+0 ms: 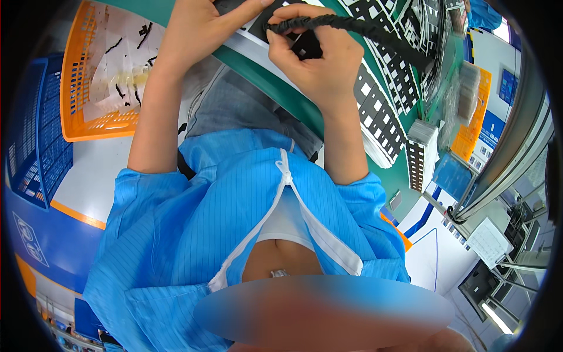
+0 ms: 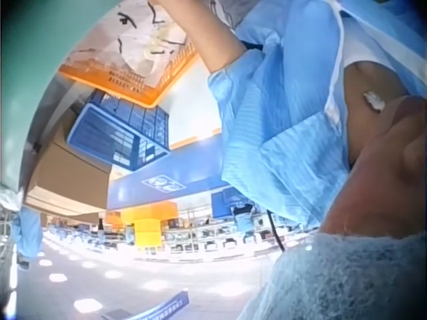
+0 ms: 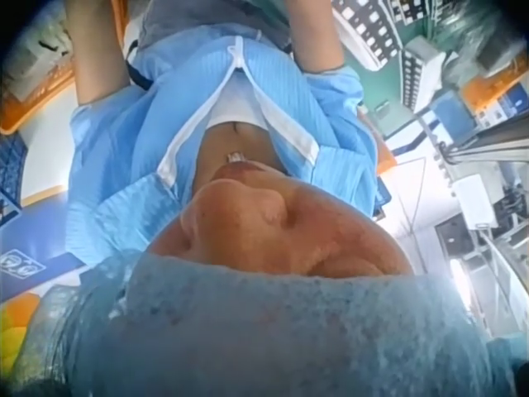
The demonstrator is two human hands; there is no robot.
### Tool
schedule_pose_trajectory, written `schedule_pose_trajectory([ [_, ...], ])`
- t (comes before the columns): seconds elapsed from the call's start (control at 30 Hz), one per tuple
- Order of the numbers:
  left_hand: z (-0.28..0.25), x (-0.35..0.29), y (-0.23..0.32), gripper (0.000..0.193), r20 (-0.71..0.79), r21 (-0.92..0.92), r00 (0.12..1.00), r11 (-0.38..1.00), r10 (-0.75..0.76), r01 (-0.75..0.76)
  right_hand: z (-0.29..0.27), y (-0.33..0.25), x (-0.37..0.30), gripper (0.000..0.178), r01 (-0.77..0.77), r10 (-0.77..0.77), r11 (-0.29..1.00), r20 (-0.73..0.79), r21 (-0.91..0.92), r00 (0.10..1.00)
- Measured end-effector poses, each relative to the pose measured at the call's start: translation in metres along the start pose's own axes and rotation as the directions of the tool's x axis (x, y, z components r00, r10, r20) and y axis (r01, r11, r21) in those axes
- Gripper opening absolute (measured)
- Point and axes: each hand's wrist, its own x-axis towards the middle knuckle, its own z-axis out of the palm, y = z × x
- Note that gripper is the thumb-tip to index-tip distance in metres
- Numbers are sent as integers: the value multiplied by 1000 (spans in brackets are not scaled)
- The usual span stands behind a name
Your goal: The person applies black adhesive strips to PCB panels by hand.
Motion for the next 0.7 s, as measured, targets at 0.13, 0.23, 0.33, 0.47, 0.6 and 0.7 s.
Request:
schedule_pose_trajectory([
  [0.13,-4,-4,-3,28,3,-5,1000,1000,-16,16,-7,-19,9,23,-17,18,1000,66,-20,998],
  [0.23,-2,-1,-1,27,3,-16,1000,1000,-7,7,-13,-15,3,31,-426,500,720,16,548,866],
  [0.33,-1,2,4,28,26,-22,1000,1000,11,-11,-17,17,8,30,48,80,584,-116,810,990],
  [0.47,-6,-4,3,42,-69,-223,988,968,-135,116,-19,-14,31,26,-412,472,771,-1,485,882],
  [0.6,-7,-5,1,52,70,-342,949,886,-309,314,-5,-4,57,22,-306,320,863,32,402,947],
  [0.7,-9,-6,0,57,64,-262,958,922,-279,286,7,-6,63,17,-247,243,954,42,170,969],
])
